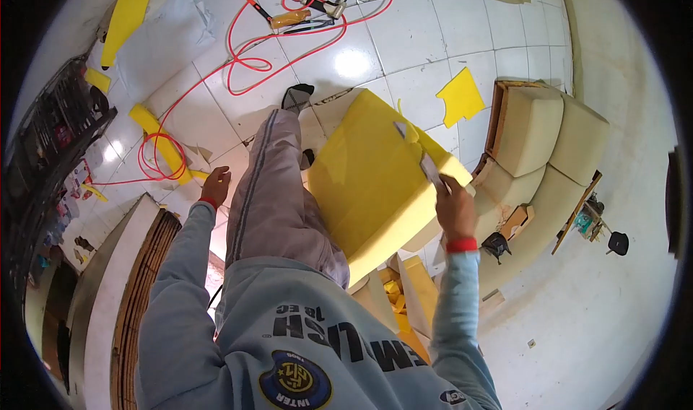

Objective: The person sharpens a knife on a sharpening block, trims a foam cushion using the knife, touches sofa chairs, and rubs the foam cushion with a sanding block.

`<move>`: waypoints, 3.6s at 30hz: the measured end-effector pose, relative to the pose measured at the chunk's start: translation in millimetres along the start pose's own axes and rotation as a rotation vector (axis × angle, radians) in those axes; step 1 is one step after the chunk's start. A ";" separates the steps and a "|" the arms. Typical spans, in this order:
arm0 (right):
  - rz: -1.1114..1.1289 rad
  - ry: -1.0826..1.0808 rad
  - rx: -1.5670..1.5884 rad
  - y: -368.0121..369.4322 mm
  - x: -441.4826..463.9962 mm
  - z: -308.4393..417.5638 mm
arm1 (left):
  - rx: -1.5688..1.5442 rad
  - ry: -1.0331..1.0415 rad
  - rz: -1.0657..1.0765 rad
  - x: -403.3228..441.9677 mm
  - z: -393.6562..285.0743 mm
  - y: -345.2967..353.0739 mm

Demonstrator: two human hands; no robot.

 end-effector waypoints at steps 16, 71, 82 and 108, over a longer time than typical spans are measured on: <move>-0.031 -0.016 0.122 -29.1 -37.4 -4.0 | 0.043 -0.026 -0.030 -4.6 31.6 -16.3; -0.128 -0.124 0.048 41.6 -59.9 -16.3 | -0.189 -0.142 -0.065 -116.4 157.9 -7.7; -0.136 -0.153 -0.014 47.2 -63.8 -2.4 | -0.144 -0.134 -0.103 -119.3 156.7 -11.2; -0.156 -0.153 0.018 55.6 -86.9 -0.3 | -0.192 -0.113 -0.075 -122.4 153.6 -23.9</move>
Point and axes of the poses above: each hand's wrist, its own x-axis towards the middle knuckle, its own y-axis out of the palm, z = x × y, the point moved 9 cm from there along x, towards the middle knuckle, and after that the axes turned 11 degrees about -z, right-handed, at the moved point
